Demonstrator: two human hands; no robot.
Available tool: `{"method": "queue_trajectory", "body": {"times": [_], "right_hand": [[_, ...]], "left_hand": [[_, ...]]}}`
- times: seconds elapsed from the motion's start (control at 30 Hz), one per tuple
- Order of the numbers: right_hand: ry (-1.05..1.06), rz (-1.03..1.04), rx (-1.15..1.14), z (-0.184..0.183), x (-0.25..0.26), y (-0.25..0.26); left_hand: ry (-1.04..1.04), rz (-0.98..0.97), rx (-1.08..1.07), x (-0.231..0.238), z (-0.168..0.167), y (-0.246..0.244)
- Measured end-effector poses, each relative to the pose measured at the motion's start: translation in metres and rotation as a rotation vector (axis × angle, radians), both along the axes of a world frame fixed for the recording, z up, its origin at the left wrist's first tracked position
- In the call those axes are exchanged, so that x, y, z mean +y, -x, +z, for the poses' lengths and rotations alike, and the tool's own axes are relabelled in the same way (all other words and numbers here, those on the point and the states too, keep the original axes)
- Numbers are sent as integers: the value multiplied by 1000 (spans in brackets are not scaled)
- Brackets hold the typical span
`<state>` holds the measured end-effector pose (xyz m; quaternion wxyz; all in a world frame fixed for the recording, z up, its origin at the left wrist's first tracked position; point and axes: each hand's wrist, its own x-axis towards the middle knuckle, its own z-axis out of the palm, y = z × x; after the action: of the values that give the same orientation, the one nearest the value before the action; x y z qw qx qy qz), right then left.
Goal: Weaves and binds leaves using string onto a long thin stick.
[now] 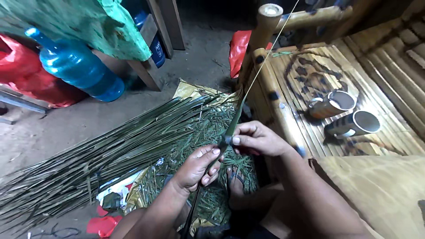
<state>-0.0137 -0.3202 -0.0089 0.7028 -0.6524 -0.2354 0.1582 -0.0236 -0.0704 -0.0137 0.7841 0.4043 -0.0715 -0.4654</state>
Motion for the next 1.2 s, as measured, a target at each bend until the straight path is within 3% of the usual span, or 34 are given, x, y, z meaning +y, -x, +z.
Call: {"method": "queue_trajectory", "body": {"times": [0.2, 0.37, 0.43, 0.53, 0.6, 0.87, 1.03, 1.1, 1.2], "right_hand": [[-9, -280, -102, 4, -14, -7], [-50, -502, -14, 12, -25, -8], [-28, -380, -4, 15, -26, -5], [49, -17, 10, 6, -10, 1], [25, 87, 10, 1, 1, 3], [-61, -264, -85, 4, -19, -8], [-108, -509, -3, 9, -27, -9], [-63, -415, 40, 13, -28, -5], [90, -52, 123, 12, -22, 0]], "left_hand": [[-6, -25, -13, 2, 1, 4], [-107, -18, -46, 4, 2, 7], [-115, -10, -53, 4, 3, 8], [-69, -2, -39, 4, 3, 5], [-33, -15, -23, 5, 1, 4], [5, -78, -5, 10, 1, 9], [-75, -33, -63, 10, 3, 10], [-164, 13, -147, 8, 5, 11], [-235, 68, -245, 5, 8, 12]]}}
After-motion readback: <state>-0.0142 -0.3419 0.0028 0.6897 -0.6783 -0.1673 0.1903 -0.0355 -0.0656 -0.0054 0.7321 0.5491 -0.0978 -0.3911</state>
